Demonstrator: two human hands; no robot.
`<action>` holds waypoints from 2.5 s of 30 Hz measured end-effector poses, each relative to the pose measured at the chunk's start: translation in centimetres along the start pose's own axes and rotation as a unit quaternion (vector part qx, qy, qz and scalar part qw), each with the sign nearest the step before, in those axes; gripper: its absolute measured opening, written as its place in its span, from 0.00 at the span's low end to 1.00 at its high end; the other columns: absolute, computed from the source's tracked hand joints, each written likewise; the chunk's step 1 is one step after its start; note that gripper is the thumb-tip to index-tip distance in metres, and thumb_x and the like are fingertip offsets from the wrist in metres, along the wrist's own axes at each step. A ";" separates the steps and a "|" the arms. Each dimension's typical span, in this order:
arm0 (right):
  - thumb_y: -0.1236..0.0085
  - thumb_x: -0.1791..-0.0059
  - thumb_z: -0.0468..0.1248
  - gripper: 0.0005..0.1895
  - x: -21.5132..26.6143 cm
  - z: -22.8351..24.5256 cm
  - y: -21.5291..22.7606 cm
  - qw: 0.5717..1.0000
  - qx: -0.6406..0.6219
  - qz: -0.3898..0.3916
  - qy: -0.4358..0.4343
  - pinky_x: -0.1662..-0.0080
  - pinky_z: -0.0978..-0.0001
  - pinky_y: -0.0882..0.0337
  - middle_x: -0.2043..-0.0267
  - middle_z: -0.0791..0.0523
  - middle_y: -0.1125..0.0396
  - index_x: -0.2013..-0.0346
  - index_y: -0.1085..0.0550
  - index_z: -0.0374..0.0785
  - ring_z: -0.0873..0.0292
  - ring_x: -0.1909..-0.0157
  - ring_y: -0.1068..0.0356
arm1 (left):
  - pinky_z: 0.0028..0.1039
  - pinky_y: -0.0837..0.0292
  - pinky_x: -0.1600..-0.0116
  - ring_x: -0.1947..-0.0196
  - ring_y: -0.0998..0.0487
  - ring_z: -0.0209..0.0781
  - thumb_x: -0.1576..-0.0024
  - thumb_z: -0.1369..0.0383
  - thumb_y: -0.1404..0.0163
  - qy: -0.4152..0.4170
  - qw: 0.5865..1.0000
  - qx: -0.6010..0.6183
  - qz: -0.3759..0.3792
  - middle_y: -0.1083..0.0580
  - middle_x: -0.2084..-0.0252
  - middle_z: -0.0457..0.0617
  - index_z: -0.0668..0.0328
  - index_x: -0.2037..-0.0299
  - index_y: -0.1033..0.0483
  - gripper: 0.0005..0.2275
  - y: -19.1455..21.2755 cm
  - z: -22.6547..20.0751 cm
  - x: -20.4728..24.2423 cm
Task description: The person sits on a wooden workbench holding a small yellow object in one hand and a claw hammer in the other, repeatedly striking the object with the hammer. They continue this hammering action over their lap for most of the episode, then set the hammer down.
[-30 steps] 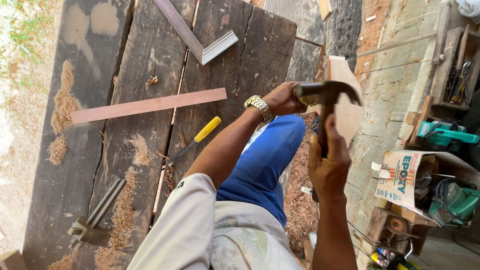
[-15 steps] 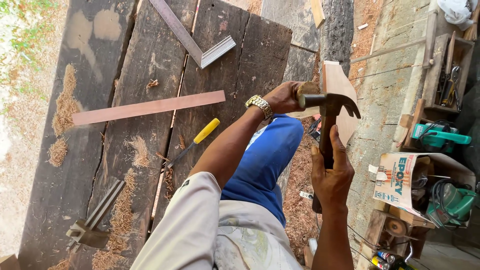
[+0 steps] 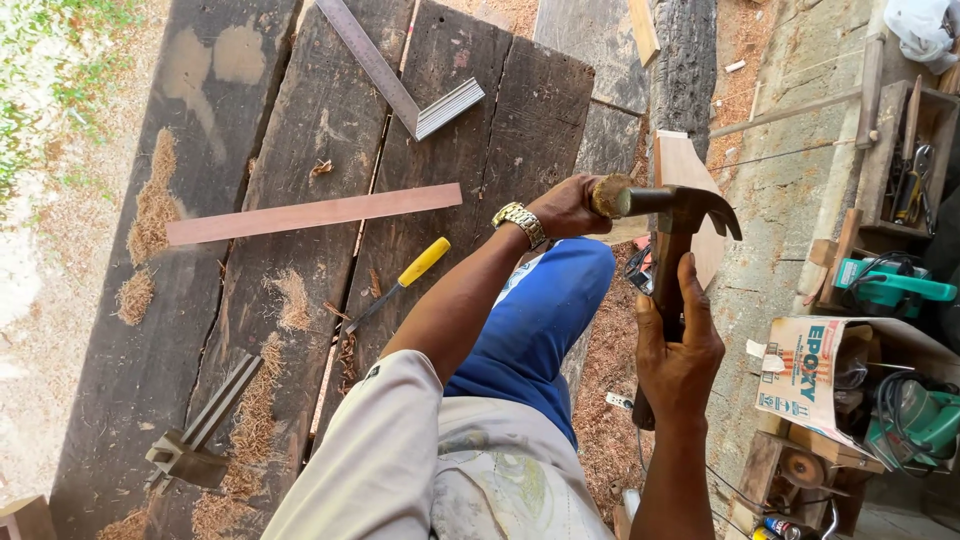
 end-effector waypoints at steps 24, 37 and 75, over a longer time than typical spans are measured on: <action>0.40 0.45 0.37 0.31 -0.2 1.1 -1.5 0.995 0.052 0.060 0.059 0.52 0.53 0.23 0.45 0.41 0.29 0.27 0.38 0.42 0.42 0.49 0.24 | 0.33 0.22 0.58 0.67 0.20 0.40 0.53 0.66 0.40 -0.001 0.998 -0.063 0.000 0.20 0.66 0.48 0.54 0.51 0.23 0.18 -0.3 -0.1 1.6; 0.38 0.46 0.36 0.32 0.2 1.6 -0.2 0.997 0.042 0.032 0.062 0.50 0.57 0.24 0.47 0.43 0.27 0.28 0.37 0.41 0.46 0.48 0.23 | 0.36 0.22 0.48 0.58 0.19 0.41 0.56 0.62 0.36 0.055 0.995 -0.088 -0.012 0.19 0.58 0.48 0.53 0.52 0.22 0.21 -0.8 1.4 1.6; 0.39 0.46 0.36 0.31 2.1 0.1 -1.5 0.996 0.047 0.032 0.064 0.54 0.56 0.25 0.50 0.44 0.28 0.29 0.35 0.41 0.45 0.53 0.24 | 0.31 0.23 0.54 0.64 0.20 0.36 0.54 0.67 0.39 -0.024 0.998 -0.052 0.011 0.20 0.63 0.47 0.58 0.51 0.25 0.19 -0.9 -1.7 4.6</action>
Point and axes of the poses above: each hand's wrist, its own x-axis away from the middle knuckle, its own y-axis out of the back of the hand, z = x × y, the point moved 2 cm from there along -x, towards the middle knuckle
